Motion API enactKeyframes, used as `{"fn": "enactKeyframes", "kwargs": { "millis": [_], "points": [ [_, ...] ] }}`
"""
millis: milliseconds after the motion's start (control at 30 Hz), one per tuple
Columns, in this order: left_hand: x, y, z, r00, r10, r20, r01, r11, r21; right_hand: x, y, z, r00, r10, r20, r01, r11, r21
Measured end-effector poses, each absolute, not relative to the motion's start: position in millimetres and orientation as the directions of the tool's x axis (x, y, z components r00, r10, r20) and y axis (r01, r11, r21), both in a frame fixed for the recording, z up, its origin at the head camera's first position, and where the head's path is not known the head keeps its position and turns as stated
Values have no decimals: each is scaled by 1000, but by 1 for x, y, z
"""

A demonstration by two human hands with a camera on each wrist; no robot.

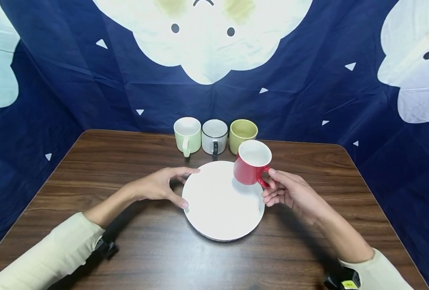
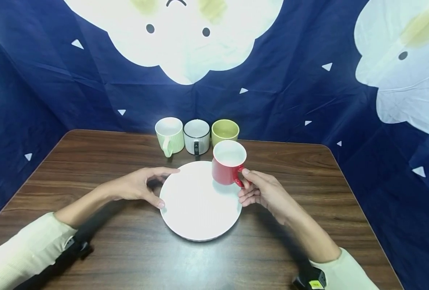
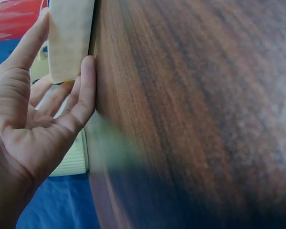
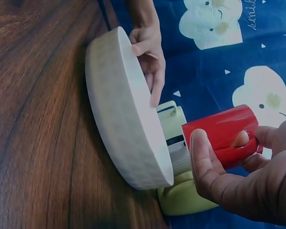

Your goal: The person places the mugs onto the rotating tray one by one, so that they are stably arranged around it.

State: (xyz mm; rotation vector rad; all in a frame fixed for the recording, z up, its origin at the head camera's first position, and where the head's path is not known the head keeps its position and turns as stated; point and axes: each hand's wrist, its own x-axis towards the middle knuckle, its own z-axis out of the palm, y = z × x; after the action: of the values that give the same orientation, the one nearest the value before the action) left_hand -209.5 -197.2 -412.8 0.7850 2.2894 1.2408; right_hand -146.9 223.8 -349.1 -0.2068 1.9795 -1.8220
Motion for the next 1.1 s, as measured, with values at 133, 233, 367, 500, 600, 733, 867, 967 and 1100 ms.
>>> {"fn": "enactKeyframes", "kwargs": {
  "millis": [133,233,367,500,600,733,867,967,1100],
  "points": [
    [-211,-197,-414,-746,660,-86,285,433,855,-148,218,-348,-886,-406,-223,181,140,-973],
    [-211,-198,-414,-743,665,-79,291,427,856,-149,214,-348,-882,-415,-225,177,151,-973],
    [-212,-197,-415,-740,669,-68,302,420,856,-153,208,-349,-872,-429,-234,182,158,-970],
    [-212,-197,-416,-741,668,-69,304,426,852,-156,201,-352,-853,-454,-258,200,173,-964],
    [-212,-197,-415,-746,662,-79,294,433,852,-157,197,-355,-841,-466,-276,212,185,-960],
    [-212,-195,-415,-745,662,-76,295,430,853,-158,191,-356,-832,-471,-295,232,188,-954],
    [-212,-196,-415,-741,668,-70,299,422,856,-160,184,-359,-823,-472,-316,255,190,-948],
    [-212,-196,-414,-740,669,-70,294,415,861,-161,179,-362,-817,-473,-330,270,192,-944],
    [-212,-196,-414,-736,673,-75,285,408,867,-163,173,-366,-812,-462,-356,297,198,-934]
  ]
}}
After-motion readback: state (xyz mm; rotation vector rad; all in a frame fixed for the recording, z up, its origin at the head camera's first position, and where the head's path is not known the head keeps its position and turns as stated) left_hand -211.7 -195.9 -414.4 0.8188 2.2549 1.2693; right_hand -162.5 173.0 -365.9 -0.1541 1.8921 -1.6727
